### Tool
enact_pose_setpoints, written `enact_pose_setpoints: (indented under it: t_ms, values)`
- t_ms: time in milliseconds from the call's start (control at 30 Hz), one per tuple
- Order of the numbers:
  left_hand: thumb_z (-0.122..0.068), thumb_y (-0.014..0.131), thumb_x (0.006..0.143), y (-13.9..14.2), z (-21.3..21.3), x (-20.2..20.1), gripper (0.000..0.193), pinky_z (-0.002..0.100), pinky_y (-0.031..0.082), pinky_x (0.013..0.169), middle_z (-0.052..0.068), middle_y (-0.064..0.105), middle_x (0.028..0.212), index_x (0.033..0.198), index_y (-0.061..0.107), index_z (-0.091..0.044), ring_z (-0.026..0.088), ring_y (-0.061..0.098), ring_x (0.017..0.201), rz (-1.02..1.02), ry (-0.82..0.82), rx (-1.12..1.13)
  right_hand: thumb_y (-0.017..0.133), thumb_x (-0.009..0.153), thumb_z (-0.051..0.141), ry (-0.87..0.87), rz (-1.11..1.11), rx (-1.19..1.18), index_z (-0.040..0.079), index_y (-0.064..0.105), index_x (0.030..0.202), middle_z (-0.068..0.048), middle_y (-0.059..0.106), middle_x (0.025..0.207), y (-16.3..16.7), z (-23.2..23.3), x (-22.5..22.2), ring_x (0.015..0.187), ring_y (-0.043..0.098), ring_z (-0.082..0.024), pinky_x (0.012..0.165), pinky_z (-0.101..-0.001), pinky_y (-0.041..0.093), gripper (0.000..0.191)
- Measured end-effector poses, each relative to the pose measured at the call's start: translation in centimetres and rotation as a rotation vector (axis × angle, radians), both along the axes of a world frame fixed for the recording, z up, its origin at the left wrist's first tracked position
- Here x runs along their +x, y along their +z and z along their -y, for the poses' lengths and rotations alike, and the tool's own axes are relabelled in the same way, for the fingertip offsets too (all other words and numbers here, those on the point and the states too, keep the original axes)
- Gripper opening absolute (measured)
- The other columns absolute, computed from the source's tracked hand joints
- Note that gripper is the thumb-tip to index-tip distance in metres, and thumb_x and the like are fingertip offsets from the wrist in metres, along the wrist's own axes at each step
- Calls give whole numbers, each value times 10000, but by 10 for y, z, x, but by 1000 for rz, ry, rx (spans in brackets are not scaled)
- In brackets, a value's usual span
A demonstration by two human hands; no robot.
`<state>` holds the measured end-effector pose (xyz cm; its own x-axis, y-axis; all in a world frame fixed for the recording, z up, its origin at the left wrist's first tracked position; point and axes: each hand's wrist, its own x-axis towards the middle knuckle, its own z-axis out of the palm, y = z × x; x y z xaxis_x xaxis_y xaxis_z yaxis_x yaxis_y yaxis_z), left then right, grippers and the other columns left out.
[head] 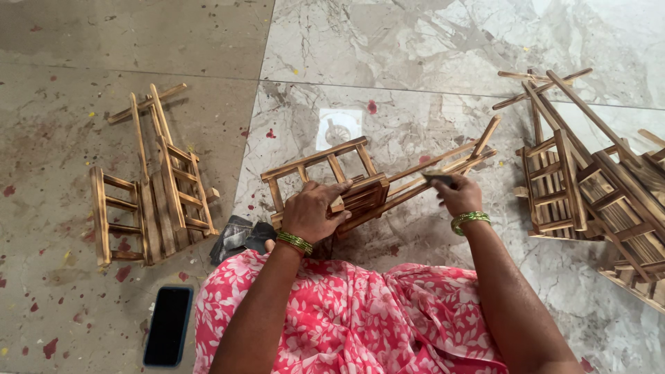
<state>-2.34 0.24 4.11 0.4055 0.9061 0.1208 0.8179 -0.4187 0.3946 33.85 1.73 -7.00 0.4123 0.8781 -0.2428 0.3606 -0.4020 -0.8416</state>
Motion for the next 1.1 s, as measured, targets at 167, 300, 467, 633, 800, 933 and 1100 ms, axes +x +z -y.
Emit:
enact_pose_setpoints:
  t_ms: [167,300,467,633,800,933,1100]
  values:
    - [-437,819,728,-1,0,0,622,389,574,815,-32,733,1091,1313,620,-362,184,642,1027,12,-8,14,822,843,229,20,357,127,93,793,1048,-45,734,778,5,1,6,657,661,-131,603,-292,503,249]
    - [-448,811,744,-1,0,0,622,388,571,828,-33,732,1076,1328,612,-369,183,641,1026,5,0,-32,884,695,217,-18,435,100,106,717,1071,-73,723,758,20,3,5,651,669,-159,600,-327,524,426]
    - [-432,812,741,-1,-1,-1,606,388,570,835,-36,736,1072,1312,628,-350,188,642,1024,34,-17,-10,878,762,273,33,604,188,109,774,913,-98,736,779,21,5,4,686,698,-230,641,-371,537,246]
    - [-436,812,739,-1,1,0,582,392,569,837,-35,737,1071,1289,648,-341,189,642,1034,23,-4,14,856,807,260,-46,764,324,109,780,857,-92,728,760,17,0,8,675,691,-250,609,-389,527,177]
    - [-446,813,732,-1,0,1,579,399,569,821,-33,733,1091,1278,650,-344,190,640,1029,24,-5,10,795,856,346,150,592,139,157,776,851,-19,720,694,16,9,-28,568,660,-147,526,-334,525,190]
    - [-448,803,747,-1,0,0,589,393,569,829,-28,734,1075,1304,637,-354,187,638,1029,-1,0,-22,757,849,351,477,541,296,136,742,750,20,715,668,7,20,-55,528,628,-104,479,-297,508,237]
    - [-435,813,732,-1,0,-1,568,389,573,822,-36,740,1092,1271,659,-347,190,643,1018,25,-10,35,820,846,402,62,651,288,90,742,807,-82,711,701,20,4,-4,576,652,-162,531,-331,517,324]
